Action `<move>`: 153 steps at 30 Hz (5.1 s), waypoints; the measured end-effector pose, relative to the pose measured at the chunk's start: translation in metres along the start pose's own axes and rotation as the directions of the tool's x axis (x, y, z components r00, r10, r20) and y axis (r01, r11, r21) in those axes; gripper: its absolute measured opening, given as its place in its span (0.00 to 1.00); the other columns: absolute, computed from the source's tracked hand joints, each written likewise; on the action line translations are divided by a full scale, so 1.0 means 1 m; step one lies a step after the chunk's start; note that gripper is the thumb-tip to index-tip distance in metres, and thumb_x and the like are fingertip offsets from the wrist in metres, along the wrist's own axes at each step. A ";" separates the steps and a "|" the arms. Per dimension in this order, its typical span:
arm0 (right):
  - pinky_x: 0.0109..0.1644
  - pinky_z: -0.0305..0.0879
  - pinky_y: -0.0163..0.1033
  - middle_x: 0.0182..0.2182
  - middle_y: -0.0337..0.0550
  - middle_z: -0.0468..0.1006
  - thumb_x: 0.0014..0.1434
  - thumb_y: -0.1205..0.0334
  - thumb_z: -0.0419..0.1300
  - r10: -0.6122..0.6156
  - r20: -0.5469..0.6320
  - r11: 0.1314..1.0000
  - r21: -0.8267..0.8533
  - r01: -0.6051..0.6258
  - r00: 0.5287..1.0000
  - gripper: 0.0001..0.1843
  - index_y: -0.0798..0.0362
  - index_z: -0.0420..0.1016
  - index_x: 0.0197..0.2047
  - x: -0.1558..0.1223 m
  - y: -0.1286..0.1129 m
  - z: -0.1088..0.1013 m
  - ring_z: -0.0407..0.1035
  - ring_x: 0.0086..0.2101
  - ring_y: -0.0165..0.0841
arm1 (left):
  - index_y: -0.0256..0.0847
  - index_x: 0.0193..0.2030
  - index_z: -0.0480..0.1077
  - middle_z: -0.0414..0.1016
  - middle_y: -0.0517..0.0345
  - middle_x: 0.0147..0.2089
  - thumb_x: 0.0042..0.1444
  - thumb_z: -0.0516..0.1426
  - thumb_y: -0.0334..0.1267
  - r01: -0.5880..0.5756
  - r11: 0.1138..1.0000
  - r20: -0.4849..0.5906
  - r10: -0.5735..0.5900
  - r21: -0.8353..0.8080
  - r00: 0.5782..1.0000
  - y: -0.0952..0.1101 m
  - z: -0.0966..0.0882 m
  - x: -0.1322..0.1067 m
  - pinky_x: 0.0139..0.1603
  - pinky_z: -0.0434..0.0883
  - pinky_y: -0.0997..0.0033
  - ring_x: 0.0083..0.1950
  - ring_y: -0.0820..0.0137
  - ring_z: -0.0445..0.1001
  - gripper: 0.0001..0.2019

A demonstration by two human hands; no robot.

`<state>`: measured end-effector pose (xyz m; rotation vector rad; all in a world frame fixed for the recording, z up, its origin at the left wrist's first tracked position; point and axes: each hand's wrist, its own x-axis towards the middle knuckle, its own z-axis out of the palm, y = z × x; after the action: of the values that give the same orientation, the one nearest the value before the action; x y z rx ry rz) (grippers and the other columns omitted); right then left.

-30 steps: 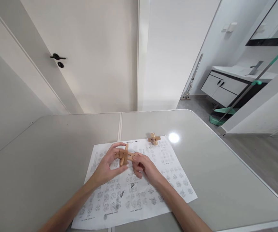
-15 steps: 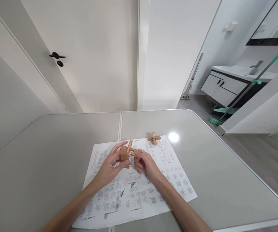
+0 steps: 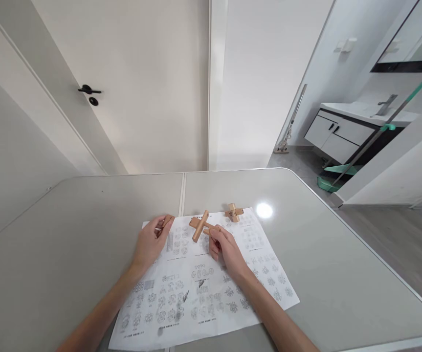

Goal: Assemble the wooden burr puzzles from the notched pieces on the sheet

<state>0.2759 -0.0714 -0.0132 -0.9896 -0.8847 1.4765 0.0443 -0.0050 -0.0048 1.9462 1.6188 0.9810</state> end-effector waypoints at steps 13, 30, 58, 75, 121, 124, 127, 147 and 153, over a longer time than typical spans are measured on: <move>0.26 0.47 0.36 0.18 0.29 0.61 0.68 0.50 0.59 -0.017 0.154 0.998 -0.052 0.025 0.988 0.21 0.49 0.57 0.28 -0.006 0.001 0.004 0.53 0.19 0.26 | 0.48 0.61 0.69 0.68 0.49 0.64 0.60 0.58 0.34 -0.333 0.943 0.036 0.332 0.014 0.942 0.008 -0.008 -0.003 0.70 0.61 0.45 0.68 0.53 0.62 0.22; 0.20 0.40 0.33 0.16 0.25 0.51 0.63 0.48 0.62 0.116 0.282 0.980 0.124 -0.156 0.952 0.22 0.48 0.57 0.26 -0.013 -0.002 0.019 0.41 0.17 0.24 | 0.51 0.63 0.65 0.73 0.50 0.61 0.45 0.70 0.38 -0.348 0.897 0.399 0.435 -0.273 0.808 0.051 -0.034 -0.022 0.66 0.67 0.48 0.63 0.50 0.71 0.37; 0.28 0.65 0.32 0.25 0.36 0.78 0.60 0.56 0.60 0.512 0.395 0.558 -0.828 0.055 0.763 0.11 0.51 0.71 0.29 0.080 -0.032 0.059 0.72 0.24 0.29 | 0.53 0.69 0.64 0.63 0.51 0.72 0.50 0.69 0.56 -0.379 0.925 0.754 0.229 0.028 0.615 -0.050 -0.104 0.062 0.70 0.61 0.50 0.73 0.49 0.57 0.40; 0.31 0.55 0.37 0.35 0.44 0.83 0.67 0.59 0.55 0.215 0.264 0.172 -0.958 0.229 0.940 0.15 0.52 0.68 0.56 0.082 -0.003 0.101 0.76 0.36 0.41 | 0.53 0.70 0.62 0.69 0.52 0.68 0.46 0.71 0.58 -0.407 0.912 0.642 0.342 -0.051 0.686 -0.062 -0.094 0.046 0.68 0.62 0.49 0.70 0.47 0.62 0.46; 0.52 0.73 0.52 0.57 0.49 0.73 0.74 0.60 0.47 -0.121 0.507 0.294 -0.803 0.518 0.854 0.17 0.43 0.67 0.62 0.013 -0.044 0.008 0.74 0.50 0.43 | 0.56 0.71 0.55 0.58 0.50 0.70 0.58 0.64 0.52 -0.244 0.959 0.327 0.187 0.142 0.926 -0.081 -0.107 -0.017 0.58 0.75 0.53 0.54 0.60 0.74 0.37; 0.46 0.74 0.51 0.54 0.52 0.74 0.74 0.55 0.47 -0.311 0.350 0.227 -0.875 0.427 0.884 0.16 0.45 0.70 0.57 0.014 -0.051 -0.030 0.74 0.44 0.44 | 0.55 0.70 0.57 0.59 0.50 0.69 0.59 0.63 0.53 -0.256 0.956 0.313 0.201 0.144 0.928 -0.084 -0.105 -0.015 0.57 0.75 0.54 0.52 0.61 0.75 0.34; 0.37 0.72 0.46 0.53 0.55 0.73 0.73 0.50 0.47 -0.454 0.188 0.238 -0.916 0.322 0.871 0.17 0.46 0.72 0.55 0.019 -0.048 -0.061 0.73 0.43 0.44 | 0.55 0.69 0.58 0.62 0.50 0.67 0.58 0.64 0.53 -0.276 0.952 0.300 0.227 0.131 0.926 -0.087 -0.106 -0.011 0.53 0.76 0.56 0.47 0.63 0.75 0.34; 0.39 0.67 0.41 0.39 0.47 0.81 0.70 0.43 0.50 -0.317 -0.048 0.627 -0.760 0.172 0.947 0.21 0.51 0.71 0.49 0.037 -0.034 -0.080 0.73 0.35 0.38 | 0.47 0.48 0.72 0.77 0.54 0.47 0.69 0.54 0.48 -0.208 0.977 0.298 0.213 -0.047 0.931 0.032 -0.008 -0.011 0.46 0.74 0.61 0.42 0.64 0.74 0.11; 0.34 0.65 0.37 0.35 0.42 0.76 0.71 0.44 0.50 -0.240 0.075 0.717 -0.658 0.229 0.968 0.20 0.51 0.70 0.48 0.022 -0.035 -0.056 0.71 0.32 0.35 | 0.51 0.68 0.59 0.69 0.48 0.65 0.65 0.59 0.51 -0.062 0.987 0.447 0.124 -0.151 0.886 0.067 0.035 -0.004 0.58 0.74 0.53 0.57 0.58 0.73 0.28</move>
<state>0.3398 -0.0444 -0.0045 -1.3363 -1.5267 0.9250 0.1148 -0.0206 0.0190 1.9881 1.1738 0.5820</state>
